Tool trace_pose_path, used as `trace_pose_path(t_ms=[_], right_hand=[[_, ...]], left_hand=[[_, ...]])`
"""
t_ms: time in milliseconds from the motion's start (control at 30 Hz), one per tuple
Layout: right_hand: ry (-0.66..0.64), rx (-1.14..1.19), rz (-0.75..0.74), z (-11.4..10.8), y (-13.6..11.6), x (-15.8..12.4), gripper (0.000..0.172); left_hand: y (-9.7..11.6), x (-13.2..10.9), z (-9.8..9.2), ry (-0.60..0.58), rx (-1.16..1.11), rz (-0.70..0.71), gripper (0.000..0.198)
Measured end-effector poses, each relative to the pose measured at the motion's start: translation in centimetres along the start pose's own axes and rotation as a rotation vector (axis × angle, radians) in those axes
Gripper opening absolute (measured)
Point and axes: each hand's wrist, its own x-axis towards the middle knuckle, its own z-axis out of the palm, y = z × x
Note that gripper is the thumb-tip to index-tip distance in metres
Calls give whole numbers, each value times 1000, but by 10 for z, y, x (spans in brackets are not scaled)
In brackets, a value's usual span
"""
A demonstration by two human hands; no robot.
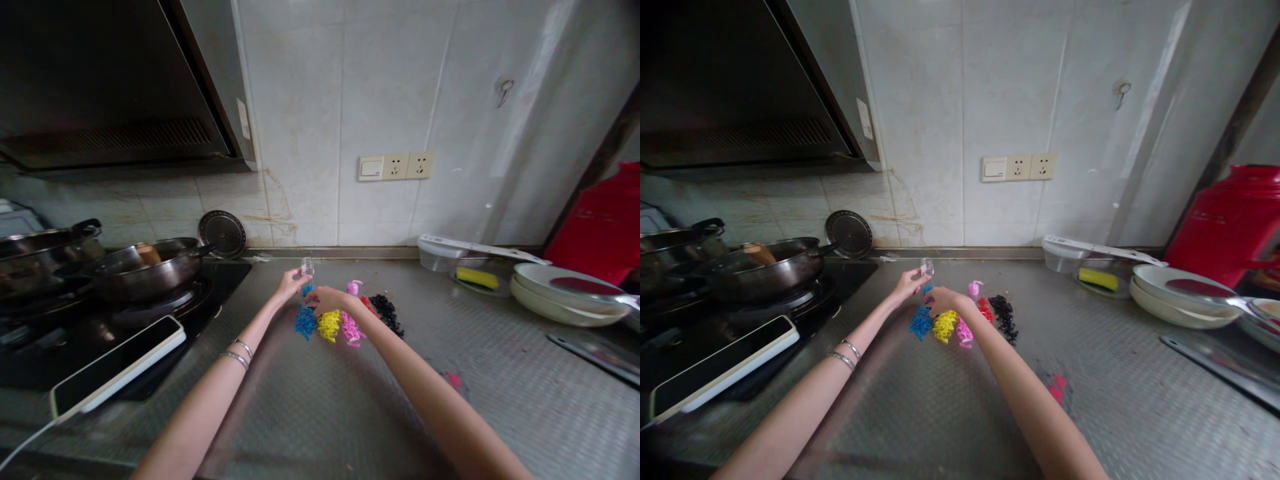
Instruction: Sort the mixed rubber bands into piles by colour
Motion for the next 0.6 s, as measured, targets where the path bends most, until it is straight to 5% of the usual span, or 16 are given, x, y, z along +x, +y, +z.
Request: trace_pose_path(t_ms=[600], right_hand=[[119, 83, 3, 10, -1, 8, 27]], left_hand=[[-2, -5, 0, 0, -23, -13, 52]])
